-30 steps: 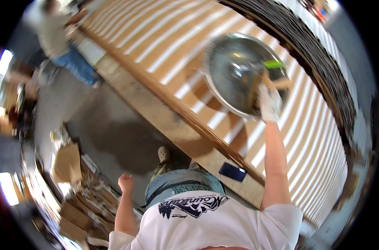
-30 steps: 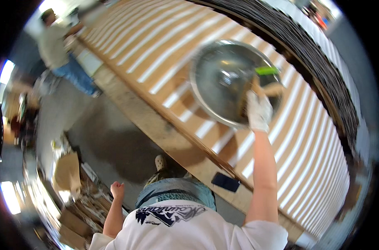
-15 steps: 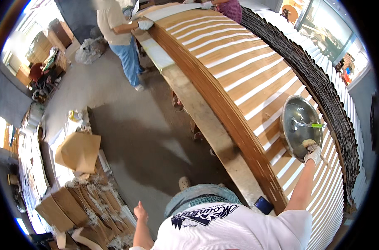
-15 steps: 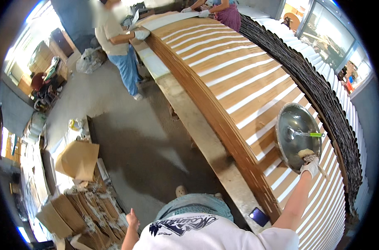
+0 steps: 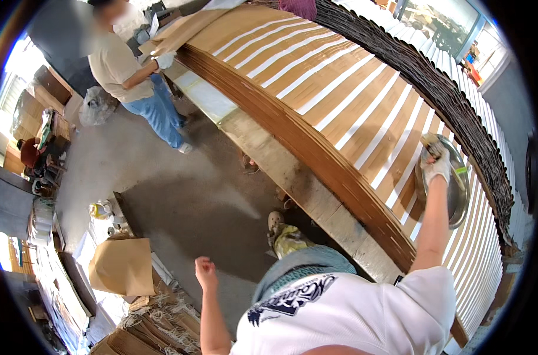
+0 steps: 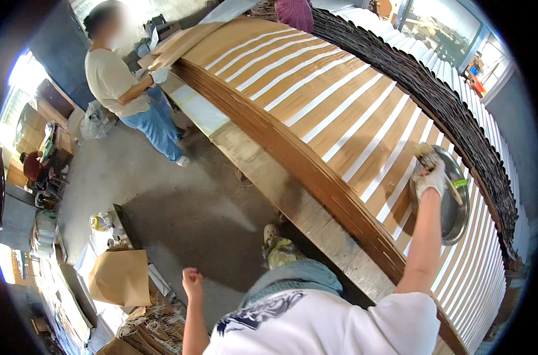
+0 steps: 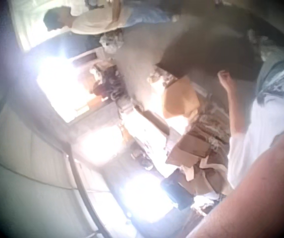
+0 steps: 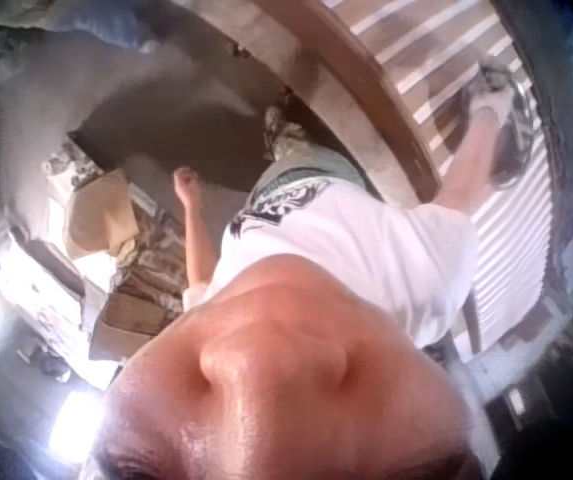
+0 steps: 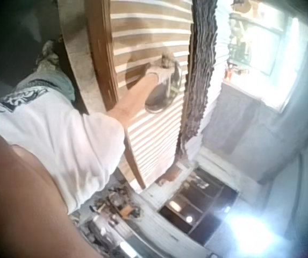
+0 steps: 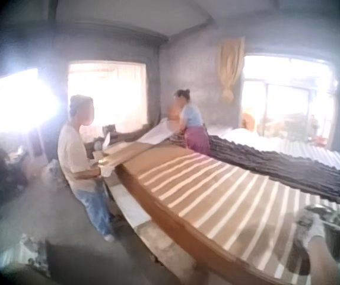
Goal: The person applies a liquid adhesive to a large, flat, striped surface using a brush. They repeatedly dip the brush into a metal bowl and spread the liquid in long strokes across the surface.
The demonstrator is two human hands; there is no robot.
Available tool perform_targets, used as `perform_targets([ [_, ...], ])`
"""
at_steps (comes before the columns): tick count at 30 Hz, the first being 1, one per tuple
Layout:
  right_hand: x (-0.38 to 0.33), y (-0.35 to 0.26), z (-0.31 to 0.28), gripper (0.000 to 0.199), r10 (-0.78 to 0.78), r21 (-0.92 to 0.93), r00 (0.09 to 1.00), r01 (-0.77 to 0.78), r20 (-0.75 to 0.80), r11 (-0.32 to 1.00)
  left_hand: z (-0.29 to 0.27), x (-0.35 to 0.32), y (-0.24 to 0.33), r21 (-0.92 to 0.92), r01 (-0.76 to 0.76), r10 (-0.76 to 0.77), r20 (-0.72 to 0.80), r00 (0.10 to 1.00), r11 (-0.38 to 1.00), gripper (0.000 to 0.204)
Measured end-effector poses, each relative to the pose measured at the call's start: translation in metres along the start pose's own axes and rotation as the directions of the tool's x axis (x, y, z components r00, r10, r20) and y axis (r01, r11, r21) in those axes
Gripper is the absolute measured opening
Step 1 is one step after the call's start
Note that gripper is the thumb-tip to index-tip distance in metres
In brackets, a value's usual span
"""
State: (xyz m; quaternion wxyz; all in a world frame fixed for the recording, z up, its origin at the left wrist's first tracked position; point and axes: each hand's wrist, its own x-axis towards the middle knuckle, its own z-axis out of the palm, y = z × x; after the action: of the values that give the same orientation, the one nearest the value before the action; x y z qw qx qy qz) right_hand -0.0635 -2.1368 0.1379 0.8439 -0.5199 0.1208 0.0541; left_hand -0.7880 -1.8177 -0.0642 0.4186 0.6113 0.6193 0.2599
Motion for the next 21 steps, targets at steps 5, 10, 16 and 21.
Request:
perform_targets([
  [5, 0.013, 0.075, 0.129, 0.028, 0.073, -0.108, 0.992, -0.062, 0.102, 0.992, 0.037, 0.079, 0.074, 0.024, -0.036, 0.03, 0.217, 0.976, 0.999, 0.027],
  [10, 0.007, 0.129, 0.228, 0.024, 0.201, -0.181, 0.958, -0.165, 0.204, 0.97, 0.063, 0.158, 0.176, 0.142, -0.307, 0.241, 0.357, 0.902, 0.941, 0.035],
  [16, 0.035, 0.177, 0.292, 0.031, 0.074, -0.377, 0.95, 0.048, 0.303, 0.925, 0.163, 0.266, 0.319, 0.131, -0.778, 0.579, 0.595, 0.558, 0.615, 0.048],
  [21, 0.051, 0.186, 0.347, 0.054, -0.108, -0.863, 0.936, 0.352, 0.336, 0.363, 0.262, 0.354, 0.404, -0.011, -0.973, 0.687, 0.71, 0.155, 0.231, 0.054],
])
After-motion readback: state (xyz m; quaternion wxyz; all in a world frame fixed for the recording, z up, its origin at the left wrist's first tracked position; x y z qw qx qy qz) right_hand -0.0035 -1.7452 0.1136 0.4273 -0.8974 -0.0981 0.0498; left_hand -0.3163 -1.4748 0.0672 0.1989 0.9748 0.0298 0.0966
